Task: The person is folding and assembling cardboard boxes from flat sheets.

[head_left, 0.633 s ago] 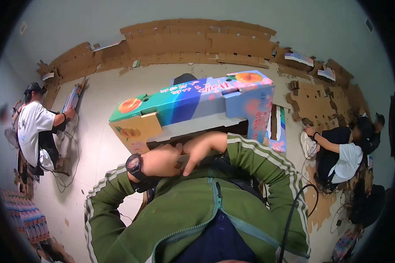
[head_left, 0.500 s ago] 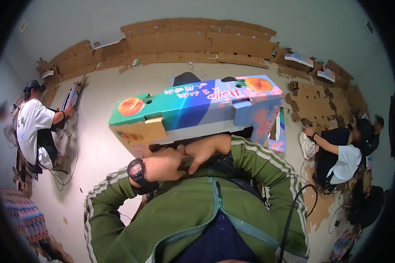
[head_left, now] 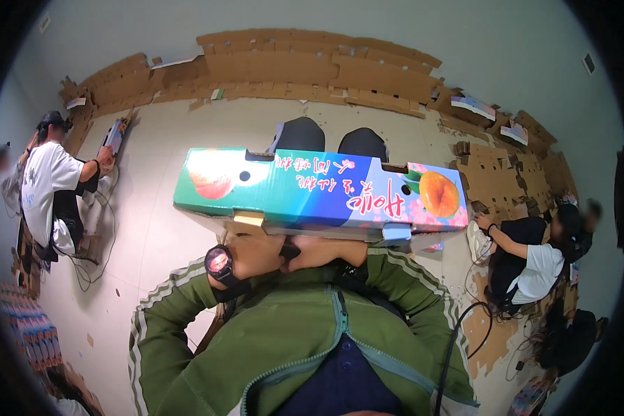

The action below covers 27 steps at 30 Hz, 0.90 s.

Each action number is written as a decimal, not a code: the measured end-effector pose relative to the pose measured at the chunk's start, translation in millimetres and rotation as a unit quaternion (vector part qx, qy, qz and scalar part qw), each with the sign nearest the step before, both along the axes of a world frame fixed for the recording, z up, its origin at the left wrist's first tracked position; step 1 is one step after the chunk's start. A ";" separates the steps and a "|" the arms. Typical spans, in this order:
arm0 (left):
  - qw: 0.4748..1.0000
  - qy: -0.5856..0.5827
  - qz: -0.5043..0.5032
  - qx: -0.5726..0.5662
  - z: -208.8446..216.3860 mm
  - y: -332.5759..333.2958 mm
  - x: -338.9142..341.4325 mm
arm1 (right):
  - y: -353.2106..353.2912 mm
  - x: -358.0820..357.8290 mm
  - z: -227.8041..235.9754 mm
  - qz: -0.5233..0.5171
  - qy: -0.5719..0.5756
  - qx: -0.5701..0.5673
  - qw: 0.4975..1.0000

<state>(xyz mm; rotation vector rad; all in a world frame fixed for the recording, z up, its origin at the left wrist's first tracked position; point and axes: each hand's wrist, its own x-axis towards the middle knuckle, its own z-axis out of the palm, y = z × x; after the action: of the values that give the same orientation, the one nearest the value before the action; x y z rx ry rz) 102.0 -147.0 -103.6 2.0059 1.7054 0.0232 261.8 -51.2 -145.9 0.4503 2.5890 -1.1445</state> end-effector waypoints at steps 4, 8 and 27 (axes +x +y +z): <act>0.999 0.025 -0.019 -0.015 -7.0 0.3 0.5 | 1.7 -2.1 -14.4 -0.018 0.090 -0.076 0.993; 1.000 0.016 -0.022 -0.002 -16.1 -0.5 3.5 | 1.5 4.5 -24.8 -0.060 0.124 -0.064 0.988; 0.994 -0.020 0.027 0.106 -50.2 12.8 2.8 | 24.1 5.9 -16.7 0.019 0.110 -0.055 0.992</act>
<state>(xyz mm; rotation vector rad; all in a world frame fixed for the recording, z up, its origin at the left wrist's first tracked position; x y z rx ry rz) 104.7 -134.2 -153.8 2.0919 1.7953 0.2721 267.7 -27.1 -162.5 0.2629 2.6863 -1.3872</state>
